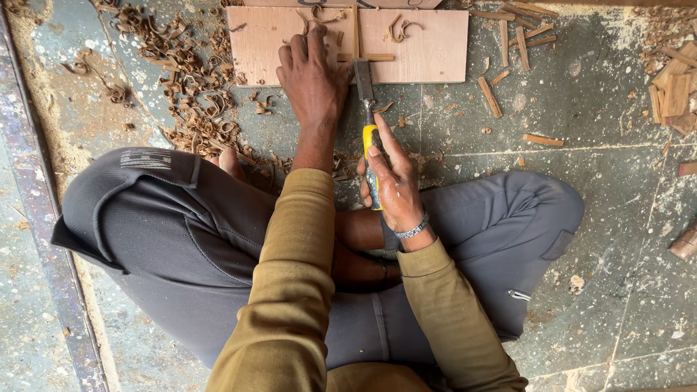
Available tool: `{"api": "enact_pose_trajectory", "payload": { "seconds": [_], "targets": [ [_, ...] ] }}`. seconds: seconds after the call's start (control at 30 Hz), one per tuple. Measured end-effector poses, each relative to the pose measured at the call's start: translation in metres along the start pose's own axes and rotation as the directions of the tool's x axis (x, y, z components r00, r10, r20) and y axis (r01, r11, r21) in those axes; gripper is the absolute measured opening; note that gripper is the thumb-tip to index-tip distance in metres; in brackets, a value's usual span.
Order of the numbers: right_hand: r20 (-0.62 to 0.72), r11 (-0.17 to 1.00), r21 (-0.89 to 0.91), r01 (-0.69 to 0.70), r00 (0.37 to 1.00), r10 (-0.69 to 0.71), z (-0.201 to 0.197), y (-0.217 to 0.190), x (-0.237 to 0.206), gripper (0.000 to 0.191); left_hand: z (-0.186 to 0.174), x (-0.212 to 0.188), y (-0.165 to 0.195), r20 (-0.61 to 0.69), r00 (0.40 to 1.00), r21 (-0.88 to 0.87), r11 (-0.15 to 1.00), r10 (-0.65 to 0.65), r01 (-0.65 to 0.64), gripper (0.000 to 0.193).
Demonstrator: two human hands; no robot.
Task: The person uses a chisel to carve designs into a wooden board while sitting on a tiled floor covered in wood shavings.
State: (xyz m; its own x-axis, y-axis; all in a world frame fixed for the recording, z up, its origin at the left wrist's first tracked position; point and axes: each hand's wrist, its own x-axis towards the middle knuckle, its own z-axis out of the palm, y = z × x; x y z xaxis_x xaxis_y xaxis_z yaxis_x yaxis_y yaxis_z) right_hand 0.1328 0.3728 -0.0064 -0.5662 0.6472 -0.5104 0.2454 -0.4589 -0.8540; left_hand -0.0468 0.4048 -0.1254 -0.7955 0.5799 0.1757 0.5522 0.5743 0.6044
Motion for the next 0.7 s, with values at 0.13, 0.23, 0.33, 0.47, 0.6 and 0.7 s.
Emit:
{"api": "enact_pose_trajectory", "payload": {
  "seconds": [0.13, 0.23, 0.33, 0.47, 0.6, 0.7],
  "targets": [
    [-0.007, 1.0, -0.017, -0.002, 1.0, 0.002, -0.0002, -0.0003, 0.0003, 0.061, 0.001, 0.0014, 0.0002, -0.033, 0.999, -0.016, 1.0, 0.015, -0.016, 0.081],
    [0.0, 1.0, -0.029, 0.005, 1.0, -0.005, 0.0006, -0.0005, -0.0007, 0.061, 0.0018, 0.0017, -0.0005, -0.026, 1.0, -0.013, 1.0, 0.016, -0.017, 0.08],
    [-0.003, 1.0, -0.023, -0.005, 1.0, 0.005, 0.0026, -0.0006, -0.0021, 0.062, 0.0019, 0.0017, -0.0006, -0.025, 1.0, 0.0, 1.0, 0.018, -0.018, 0.081],
    [-0.002, 1.0, -0.021, 0.005, 1.0, -0.005, 0.0044, 0.0001, -0.0036, 0.062, 0.0007, 0.0012, 0.0001, -0.041, 0.999, 0.006, 1.0, 0.031, -0.031, 0.082],
    [-0.011, 1.0, -0.008, 0.011, 1.0, -0.011, 0.0047, 0.0017, -0.0038, 0.062, 0.0013, 0.0018, 0.001, -0.031, 0.999, 0.011, 1.0, 0.03, -0.03, 0.082],
    [0.0, 1.0, -0.012, 0.026, 1.0, -0.026, 0.005, 0.0022, -0.0035, 0.062, 0.0032, 0.0026, 0.0013, -0.029, 1.0, 0.023, 1.0, 0.007, -0.007, 0.081]
  ]
}}
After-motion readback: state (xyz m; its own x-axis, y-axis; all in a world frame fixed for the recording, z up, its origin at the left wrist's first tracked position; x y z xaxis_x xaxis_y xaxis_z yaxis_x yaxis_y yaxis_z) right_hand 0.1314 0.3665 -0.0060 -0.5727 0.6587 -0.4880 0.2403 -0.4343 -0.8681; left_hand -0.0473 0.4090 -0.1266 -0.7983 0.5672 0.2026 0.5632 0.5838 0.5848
